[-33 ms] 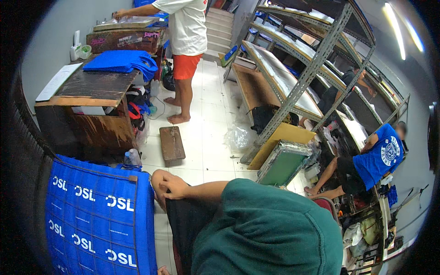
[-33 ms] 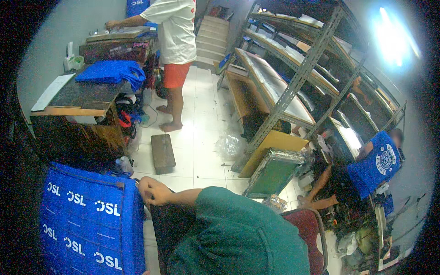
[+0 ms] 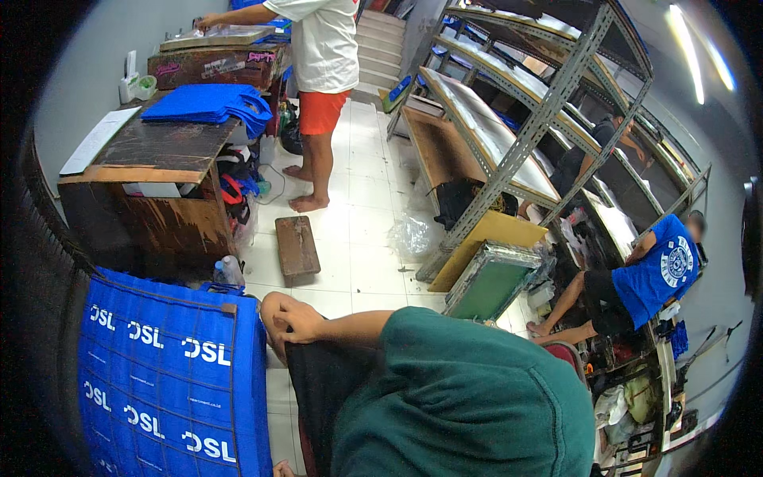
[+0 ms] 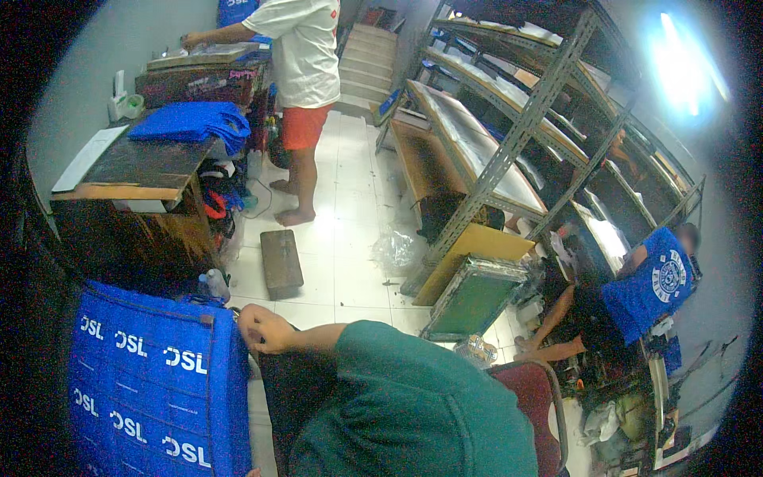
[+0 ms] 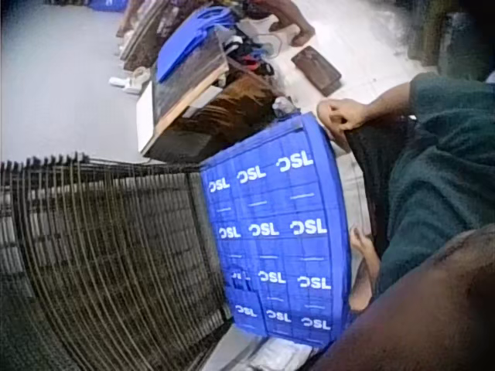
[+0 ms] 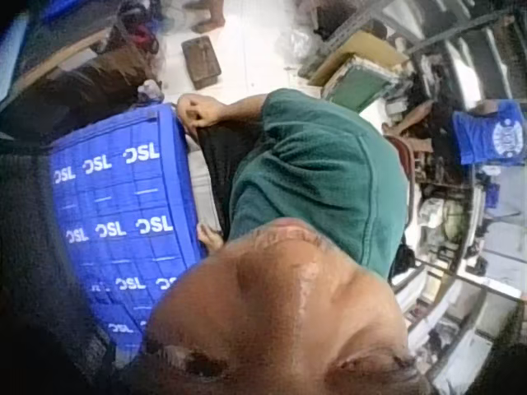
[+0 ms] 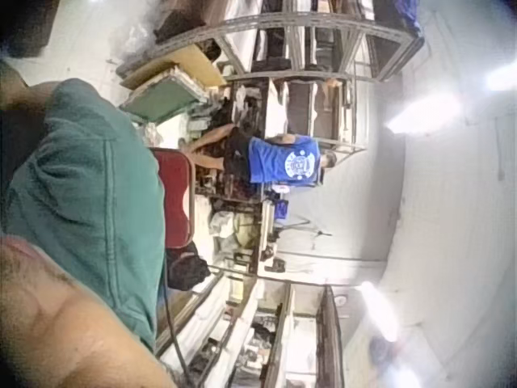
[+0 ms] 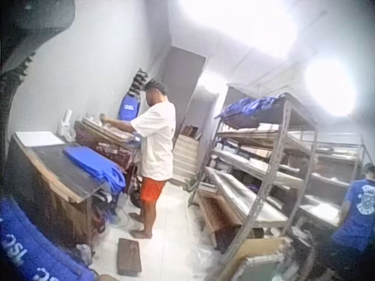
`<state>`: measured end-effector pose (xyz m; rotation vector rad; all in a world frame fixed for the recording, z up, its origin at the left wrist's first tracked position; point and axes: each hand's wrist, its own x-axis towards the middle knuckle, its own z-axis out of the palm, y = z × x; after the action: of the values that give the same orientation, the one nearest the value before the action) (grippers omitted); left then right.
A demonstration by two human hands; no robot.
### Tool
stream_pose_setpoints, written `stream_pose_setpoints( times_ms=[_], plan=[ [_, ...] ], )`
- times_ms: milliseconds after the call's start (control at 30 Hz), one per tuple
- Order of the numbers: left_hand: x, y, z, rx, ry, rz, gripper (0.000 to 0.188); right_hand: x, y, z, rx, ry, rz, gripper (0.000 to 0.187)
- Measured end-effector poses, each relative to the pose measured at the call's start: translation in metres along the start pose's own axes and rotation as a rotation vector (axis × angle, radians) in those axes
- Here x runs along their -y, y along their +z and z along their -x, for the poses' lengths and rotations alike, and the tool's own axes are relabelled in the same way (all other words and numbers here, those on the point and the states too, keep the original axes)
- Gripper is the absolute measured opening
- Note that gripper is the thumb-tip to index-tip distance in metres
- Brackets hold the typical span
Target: The person sits on the floor and repeatedly picks up blue rectangular sheets from a nearby table, placing them onto a large stack on their lap. The person handles the sheets one by one, aligning them before adding them to the pile.
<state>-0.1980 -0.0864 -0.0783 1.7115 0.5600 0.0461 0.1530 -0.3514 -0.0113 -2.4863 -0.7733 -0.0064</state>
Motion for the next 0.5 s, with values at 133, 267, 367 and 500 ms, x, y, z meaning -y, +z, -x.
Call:
stream_pose_setpoints(
  times_ms=[133, 267, 367, 500],
  plan=[
    [-0.001, 0.002, -0.003, 0.015, 0.013, 0.048, 0.023, -0.005, 0.005, -0.011, 0.001, 0.035, 0.000, 0.042],
    [-0.032, 0.008, 0.002, -0.082, 0.082, -0.040, 0.021, -0.010, 0.009, -0.010, -0.006, 0.050, 0.025, 0.038],
    [-0.025, 0.021, 0.000, -0.165, -0.039, 0.111, 0.019, -0.010, 0.014, -0.012, -0.010, 0.097, 0.040, 0.035],
    [-0.045, 0.017, -0.003, -0.048, 0.005, 0.041, 0.017, -0.003, 0.011, -0.016, 0.055, 0.165, 0.021, 0.034]
  ],
)
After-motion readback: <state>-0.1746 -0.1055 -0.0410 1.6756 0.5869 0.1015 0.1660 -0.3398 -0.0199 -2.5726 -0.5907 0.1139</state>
